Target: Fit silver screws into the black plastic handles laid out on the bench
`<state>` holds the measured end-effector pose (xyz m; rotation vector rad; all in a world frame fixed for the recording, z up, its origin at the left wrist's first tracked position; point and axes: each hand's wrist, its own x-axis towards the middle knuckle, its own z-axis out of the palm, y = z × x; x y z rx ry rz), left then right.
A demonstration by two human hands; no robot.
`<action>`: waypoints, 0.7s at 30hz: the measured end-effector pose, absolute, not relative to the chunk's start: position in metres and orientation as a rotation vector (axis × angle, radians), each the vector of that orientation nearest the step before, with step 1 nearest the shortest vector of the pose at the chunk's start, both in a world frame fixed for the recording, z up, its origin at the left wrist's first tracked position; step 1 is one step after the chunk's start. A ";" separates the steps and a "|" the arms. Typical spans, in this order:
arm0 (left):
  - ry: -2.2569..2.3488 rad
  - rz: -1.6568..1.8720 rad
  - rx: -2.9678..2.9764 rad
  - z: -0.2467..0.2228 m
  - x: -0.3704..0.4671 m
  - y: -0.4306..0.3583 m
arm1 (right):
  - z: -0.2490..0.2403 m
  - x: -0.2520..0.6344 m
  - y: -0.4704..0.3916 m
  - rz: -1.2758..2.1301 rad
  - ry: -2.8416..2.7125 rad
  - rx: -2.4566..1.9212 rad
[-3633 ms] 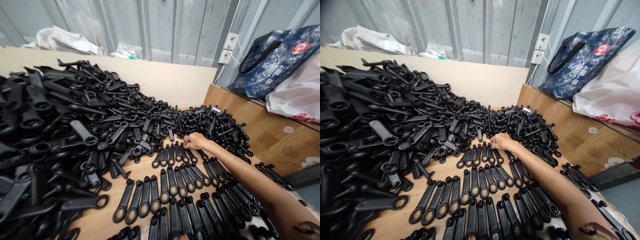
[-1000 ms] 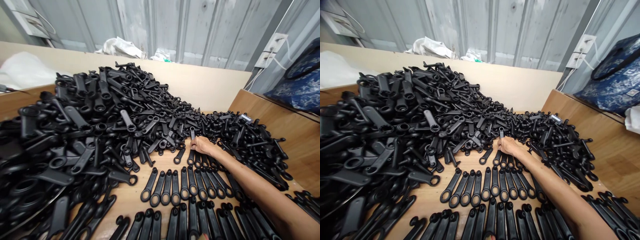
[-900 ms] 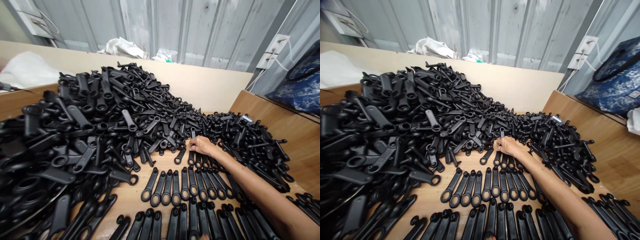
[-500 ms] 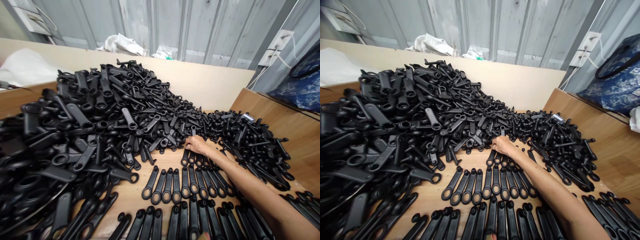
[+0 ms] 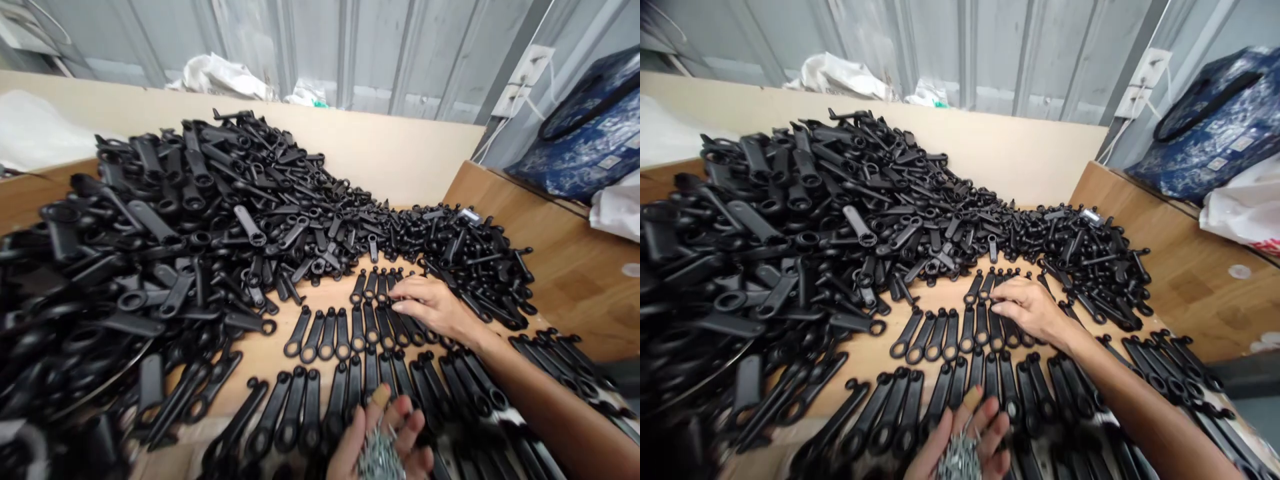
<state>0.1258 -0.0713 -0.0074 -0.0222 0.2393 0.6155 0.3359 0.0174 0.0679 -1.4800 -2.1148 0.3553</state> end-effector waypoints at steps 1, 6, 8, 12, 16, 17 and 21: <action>0.258 0.635 -0.057 -0.005 0.126 -0.073 | 0.072 0.329 -0.005 0.387 -2.151 -1.398; 0.334 0.710 -0.102 0.013 0.128 -0.081 | 0.082 0.295 -0.083 0.570 -2.376 -1.217; 0.354 0.708 -0.093 0.018 0.128 -0.081 | 0.080 0.285 -0.098 0.576 -2.400 -1.235; 0.330 0.723 -0.092 0.019 0.130 -0.081 | 0.075 0.269 -0.110 0.463 -2.456 -1.279; 0.272 0.721 -0.113 0.017 0.130 -0.085 | 0.069 0.260 -0.111 0.334 -2.499 -1.345; 0.272 0.721 -0.139 0.016 0.131 -0.086 | 0.067 0.258 -0.110 0.315 -2.509 -1.337; 0.332 0.713 -0.242 0.014 0.131 -0.086 | 0.066 0.255 -0.103 0.278 -2.538 -1.275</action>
